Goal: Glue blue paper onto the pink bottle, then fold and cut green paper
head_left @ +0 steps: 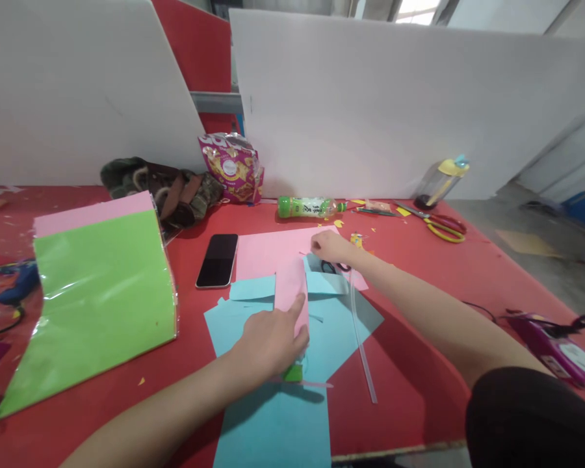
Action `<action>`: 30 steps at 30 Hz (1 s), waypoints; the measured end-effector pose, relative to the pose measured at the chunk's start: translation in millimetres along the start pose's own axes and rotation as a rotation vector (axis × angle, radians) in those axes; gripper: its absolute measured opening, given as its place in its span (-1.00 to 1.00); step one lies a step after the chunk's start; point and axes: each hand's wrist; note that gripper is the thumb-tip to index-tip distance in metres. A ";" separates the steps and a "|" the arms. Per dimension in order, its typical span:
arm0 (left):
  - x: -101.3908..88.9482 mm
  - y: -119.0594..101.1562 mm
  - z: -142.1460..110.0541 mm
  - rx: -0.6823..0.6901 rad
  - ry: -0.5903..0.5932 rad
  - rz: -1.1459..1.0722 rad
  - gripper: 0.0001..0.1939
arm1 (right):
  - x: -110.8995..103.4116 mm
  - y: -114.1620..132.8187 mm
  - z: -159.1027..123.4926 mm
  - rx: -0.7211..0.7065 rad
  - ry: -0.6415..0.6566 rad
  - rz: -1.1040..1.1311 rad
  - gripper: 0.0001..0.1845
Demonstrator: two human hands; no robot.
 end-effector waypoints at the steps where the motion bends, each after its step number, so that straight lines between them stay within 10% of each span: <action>1: 0.2 0.0 -0.1 0.001 -0.004 0.001 -0.45 | -1.3 2.7 -2.2 -0.052 0.034 0.042 -0.78; 11: -2.9 -4.3 -5.9 0.004 0.029 0.010 -0.45 | 2.6 8.2 -9.1 -0.238 0.320 0.353 -0.80; 30: -4.5 8.4 -0.8 0.068 0.094 -0.139 -0.38 | 10.6 23.0 -14.5 0.085 0.287 0.628 -0.90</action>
Point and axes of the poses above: each hand's wrist, its own z-axis towards the middle knuckle, its own x-axis out of the palm, y = z × x, and after that the axes turned 8 degrees about -z, right-handed
